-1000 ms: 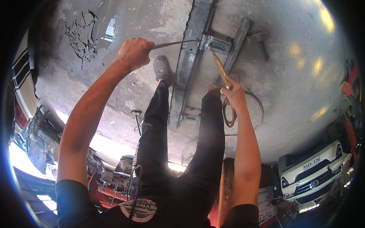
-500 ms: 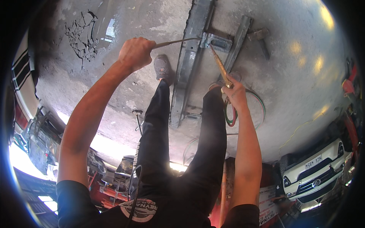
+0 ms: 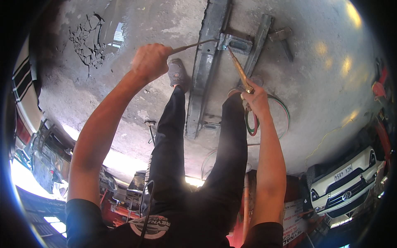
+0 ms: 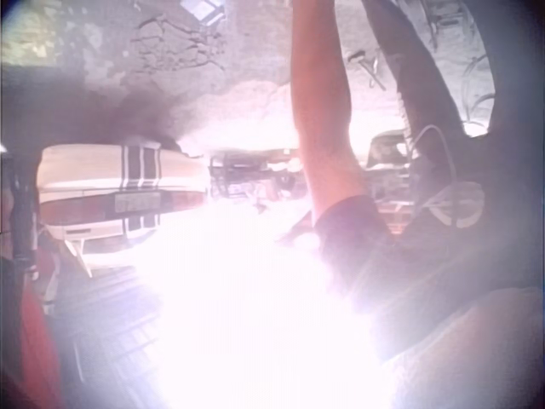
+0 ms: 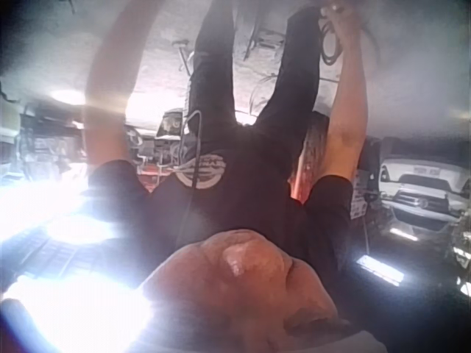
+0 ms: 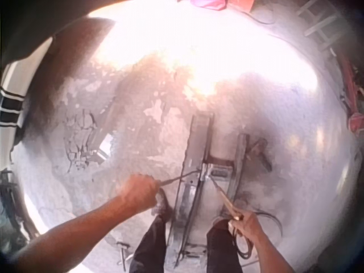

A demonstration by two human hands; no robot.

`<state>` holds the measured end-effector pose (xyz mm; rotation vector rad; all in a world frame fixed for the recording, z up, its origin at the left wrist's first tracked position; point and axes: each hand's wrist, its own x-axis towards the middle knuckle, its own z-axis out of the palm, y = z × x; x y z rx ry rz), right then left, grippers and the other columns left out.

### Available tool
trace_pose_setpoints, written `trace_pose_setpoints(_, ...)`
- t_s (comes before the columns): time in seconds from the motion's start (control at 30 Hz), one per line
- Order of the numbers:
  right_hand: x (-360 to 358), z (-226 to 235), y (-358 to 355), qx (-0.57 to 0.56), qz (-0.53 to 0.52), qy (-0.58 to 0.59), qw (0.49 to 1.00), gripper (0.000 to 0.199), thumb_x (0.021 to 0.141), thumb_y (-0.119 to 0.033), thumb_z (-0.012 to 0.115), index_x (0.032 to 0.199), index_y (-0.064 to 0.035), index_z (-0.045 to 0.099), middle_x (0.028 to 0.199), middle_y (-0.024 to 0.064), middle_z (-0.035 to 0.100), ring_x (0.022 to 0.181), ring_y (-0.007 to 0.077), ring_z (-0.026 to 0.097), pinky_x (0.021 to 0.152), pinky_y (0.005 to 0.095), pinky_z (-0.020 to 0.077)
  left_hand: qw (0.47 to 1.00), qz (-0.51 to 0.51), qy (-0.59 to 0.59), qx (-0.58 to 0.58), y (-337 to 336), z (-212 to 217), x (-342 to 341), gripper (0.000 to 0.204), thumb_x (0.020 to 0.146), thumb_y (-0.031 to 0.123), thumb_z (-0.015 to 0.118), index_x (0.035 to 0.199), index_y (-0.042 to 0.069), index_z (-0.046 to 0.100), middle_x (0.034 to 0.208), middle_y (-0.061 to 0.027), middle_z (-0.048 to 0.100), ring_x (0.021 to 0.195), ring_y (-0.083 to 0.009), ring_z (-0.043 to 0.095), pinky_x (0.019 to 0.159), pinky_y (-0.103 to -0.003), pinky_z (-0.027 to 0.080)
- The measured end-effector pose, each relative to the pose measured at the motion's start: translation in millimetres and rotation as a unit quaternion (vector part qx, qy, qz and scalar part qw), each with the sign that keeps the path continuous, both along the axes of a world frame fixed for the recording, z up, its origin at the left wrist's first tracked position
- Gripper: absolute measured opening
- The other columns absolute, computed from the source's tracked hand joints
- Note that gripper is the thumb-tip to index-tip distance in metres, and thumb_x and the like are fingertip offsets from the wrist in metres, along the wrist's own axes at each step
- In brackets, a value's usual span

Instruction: The person uses a welding torch to join metal frame pieces on the floor of a workshop. They hold a filler rod in one hand and the torch in the other, applying heat and filler to the seams of the metal structure.

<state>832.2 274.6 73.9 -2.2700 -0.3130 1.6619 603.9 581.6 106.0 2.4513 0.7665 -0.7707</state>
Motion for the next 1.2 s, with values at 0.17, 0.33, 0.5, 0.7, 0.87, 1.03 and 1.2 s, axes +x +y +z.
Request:
trace_pose_setpoints(0.17,-0.2,-5.5,-5.4,0.007,-0.011,-0.004,1.0,0.063,0.084,-0.008,0.071,0.147,-0.007,0.062,0.076,0.0076,0.069,0.055,0.0136,0.063,0.051,0.0313,0.0515,1.0,0.019,0.009,-0.017,-25.2,10.4,-1.2,0.015,0.077,0.007,0.072,0.09,0.005,0.078,0.089,-0.0189,0.076,0.085,-0.0363,0.076,0.077,-0.045,0.061)
trace_pose_setpoints(0.33,-1.5,-4.5,-5.9,0.001,-0.019,0.002,1.0,0.063,0.084,-0.008,0.071,0.146,-0.0066,0.062,0.077,0.0077,0.069,0.054,0.0135,0.062,0.049,0.0314,0.0507,0.997,0.058,0.034,-0.043,-59.3,27.5,5.5,0.015,0.082,0.006,0.073,0.096,0.004,0.077,0.091,-0.0196,0.074,0.086,-0.0365,0.076,0.077,-0.045,0.062)
trace_pose_setpoints(0.5,-2.9,-7.4,-11.0,0.027,-0.014,-0.007,1.0,0.062,0.086,-0.008,0.071,0.146,-0.0057,0.061,0.076,0.0071,0.068,0.053,0.0135,0.061,0.048,0.0308,0.0498,0.997,0.045,0.041,-0.04,-81.8,36.7,23.4,0.01,0.085,0.004,0.071,0.092,0.002,0.078,0.094,-0.0187,0.076,0.087,-0.0326,0.078,0.075,-0.04,0.063)
trace_pose_setpoints(0.7,-3.5,-5.2,-12.5,0.024,-0.043,0.017,0.999,0.062,0.086,-0.006,0.071,0.147,-0.0047,0.061,0.076,0.0038,0.065,0.05,0.0112,0.057,0.044,0.0299,0.0452,0.995,0.007,0.083,-0.049,-98.7,44.1,60.4,0.011,0.084,0.005,0.073,0.093,0.002,0.079,0.098,-0.0184,0.076,0.089,-0.032,0.078,0.077,-0.038,0.063)
trace_pose_setpoints(0.87,-2.5,1.1,-10.9,0.011,-0.05,0.015,0.999,0.063,0.085,-0.006,0.071,0.147,-0.0048,0.061,0.075,0.0039,0.065,0.05,0.0111,0.058,0.045,0.0297,0.0452,0.994,0.017,0.08,-0.069,-64.3,37.4,47.1,0.015,0.079,0.009,0.076,0.092,0.003,0.08,0.095,-0.0188,0.077,0.089,-0.0337,0.078,0.082,-0.04,0.063)
trace_pose_setpoints(1.03,0.7,-2.8,-16.7,0.01,-0.054,0.024,0.998,0.063,0.084,-0.006,0.071,0.147,-0.0046,0.061,0.074,0.004,0.065,0.049,0.0114,0.058,0.045,0.0303,0.0453,0.997,-0.002,0.067,-0.035,-30.2,15.7,4.7,0.026,0.074,0.005,0.072,0.1,0.008,0.077,0.093,-0.017,0.073,0.089,-0.0393,0.073,0.079,-0.049,0.059)
trace_pose_setpoints(1.2,0.5,-3.7,-17.8,0.015,-0.063,0.033,0.997,0.062,0.085,-0.006,0.071,0.146,-0.005,0.061,0.073,0.0039,0.065,0.049,0.0118,0.058,0.045,0.0307,0.0454,0.998,-0.008,0.059,-0.024,-21.9,10.7,0.4,0.022,0.074,0.01,0.076,0.096,0.007,0.077,0.092,-0.0173,0.074,0.09,-0.0379,0.074,0.079,-0.048,0.059)
